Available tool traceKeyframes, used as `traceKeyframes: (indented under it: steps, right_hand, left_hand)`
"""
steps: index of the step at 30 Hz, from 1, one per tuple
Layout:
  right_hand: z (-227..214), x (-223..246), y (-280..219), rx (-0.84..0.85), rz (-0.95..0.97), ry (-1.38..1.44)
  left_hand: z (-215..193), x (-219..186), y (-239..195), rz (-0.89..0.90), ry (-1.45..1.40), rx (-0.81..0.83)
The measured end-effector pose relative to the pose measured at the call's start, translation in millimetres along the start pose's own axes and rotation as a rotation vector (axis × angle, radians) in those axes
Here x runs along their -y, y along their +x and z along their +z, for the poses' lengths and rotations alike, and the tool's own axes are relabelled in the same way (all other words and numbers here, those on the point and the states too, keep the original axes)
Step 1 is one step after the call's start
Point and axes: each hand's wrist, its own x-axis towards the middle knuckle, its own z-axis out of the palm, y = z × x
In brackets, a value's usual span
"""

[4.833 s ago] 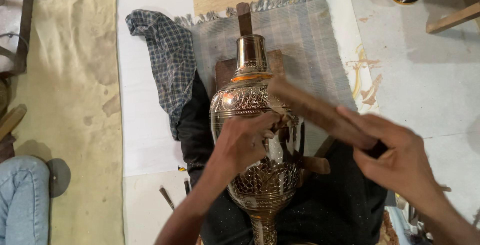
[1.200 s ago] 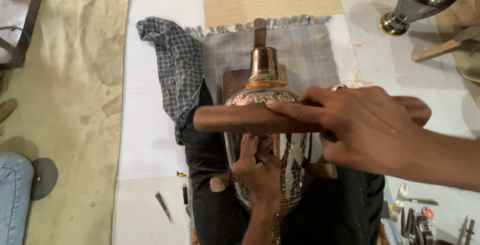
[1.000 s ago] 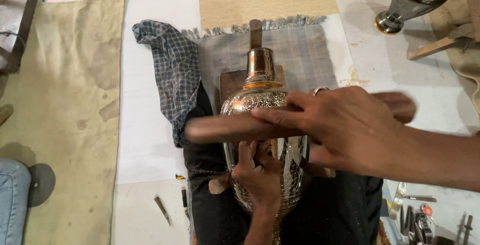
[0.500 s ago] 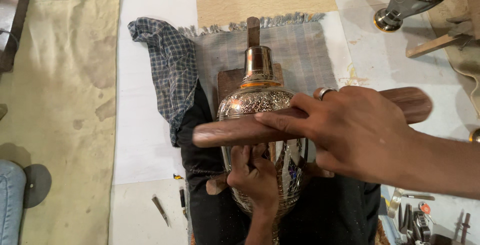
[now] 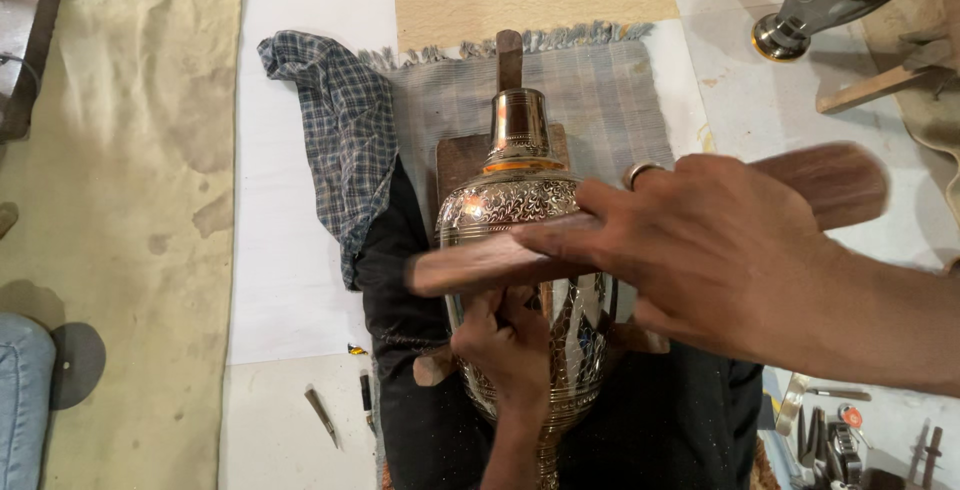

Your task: The person uses a chisel and wooden mallet to engrave decorative patterns on a large metal vessel. They repeatedly strike the chisel along the surface to create fine lines and motifs.

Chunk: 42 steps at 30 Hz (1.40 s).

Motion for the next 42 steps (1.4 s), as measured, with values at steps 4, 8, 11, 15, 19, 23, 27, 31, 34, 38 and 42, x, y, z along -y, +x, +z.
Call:
traceKeyframes:
  steps: [4, 8, 11, 15, 19, 23, 27, 31, 34, 38, 42]
  right_hand:
    - [28.4, -11.2, 2.3, 0.031, 0.159, 0.348]
    - [103.6, -10.2, -5.2, -0.570, 0.155, 1.075]
    - [177.1, 9.8, -13.2, -0.747, 0.206, 1.400]
    - [250.9, 55.6, -32.0, -0.748, 0.497, 1.705]
    - [280.5, 91.3, -42.7, -0.817, 0.595, 1.859]
    - [283.0, 99.2, -48.6, -0.787, 0.637, 1.709]
    - [270.6, 110.1, -52.7, -0.892, 0.748, 1.599]
    - [255.1, 125.3, -51.9, -1.039, 0.903, 1.448]
    - [252.2, 128.2, -49.1, -1.017, 0.815, 1.240]
    - [257.2, 124.1, -45.8, -1.027, 0.911, 1.403]
    - [259.9, 106.7, -48.7, -1.066, 0.678, 1.310]
  left_hand:
    - [-5.9, 9.9, 19.9, 0.148, 0.005, 0.224]
    - [-21.6, 15.9, 52.1, 0.228, -0.100, 0.540]
    - [-27.8, 15.2, 70.8, 0.309, -0.097, 0.731]
    - [-19.3, 16.7, 94.9, 0.452, -0.010, 0.912]
    - [-16.3, 16.3, 109.7, 0.487, -0.113, 1.013]
    - [-12.4, 12.0, 113.7, 0.450, -0.157, 1.091]
    - [-3.8, 8.6, 119.8, 0.603, -0.041, 1.293]
    - [19.8, 7.9, 130.2, 0.723, -0.076, 1.448]
    - [27.0, 9.7, 132.7, 0.773, -0.069, 1.515]
    - [21.8, 11.3, 132.9, 0.734, -0.146, 1.477]
    - [3.1, 9.7, 126.3, 0.667, -0.090, 1.336]
